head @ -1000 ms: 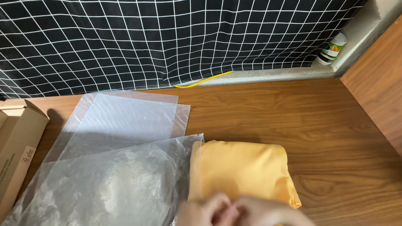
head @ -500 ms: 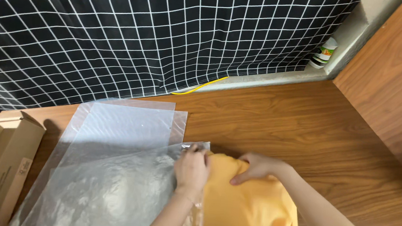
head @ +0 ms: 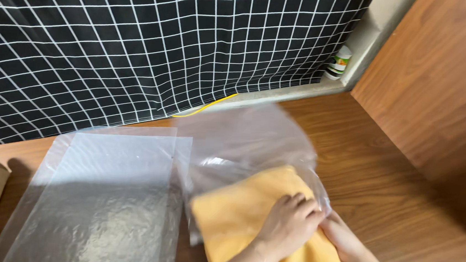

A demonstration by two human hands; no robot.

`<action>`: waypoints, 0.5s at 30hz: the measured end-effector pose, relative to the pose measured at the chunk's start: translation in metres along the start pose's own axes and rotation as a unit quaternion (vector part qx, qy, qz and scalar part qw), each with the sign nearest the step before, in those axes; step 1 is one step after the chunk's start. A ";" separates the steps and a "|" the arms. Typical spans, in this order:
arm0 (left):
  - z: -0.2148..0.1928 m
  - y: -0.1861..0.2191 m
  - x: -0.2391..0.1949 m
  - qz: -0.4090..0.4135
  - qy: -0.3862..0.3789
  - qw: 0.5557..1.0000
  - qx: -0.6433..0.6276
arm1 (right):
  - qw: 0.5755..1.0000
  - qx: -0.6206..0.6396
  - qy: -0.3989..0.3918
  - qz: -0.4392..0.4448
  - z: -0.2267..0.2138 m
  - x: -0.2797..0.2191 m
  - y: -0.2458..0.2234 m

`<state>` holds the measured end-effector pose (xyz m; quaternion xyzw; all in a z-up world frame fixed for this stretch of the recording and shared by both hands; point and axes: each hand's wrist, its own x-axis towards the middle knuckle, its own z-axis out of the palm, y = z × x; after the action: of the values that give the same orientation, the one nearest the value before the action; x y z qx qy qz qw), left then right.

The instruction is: The person folds a yellow shirt on a wooden surface, places it into a clear plastic bag, and puts the bagged shirt into a cardboard box. The person then retrieves a white shirt from a clothing rack and begins to fold it.

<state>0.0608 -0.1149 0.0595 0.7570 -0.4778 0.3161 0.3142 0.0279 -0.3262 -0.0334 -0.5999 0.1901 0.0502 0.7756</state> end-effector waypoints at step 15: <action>-0.026 -0.116 -0.109 -0.439 0.006 0.888 -0.135 | 0.947 0.162 0.173 0.215 0.058 -0.095 -0.067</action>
<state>0.1253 0.0028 -0.0298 0.8378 -0.1332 0.0826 0.5230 -0.0258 -0.2752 0.0738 -0.4108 0.4513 0.0798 0.7882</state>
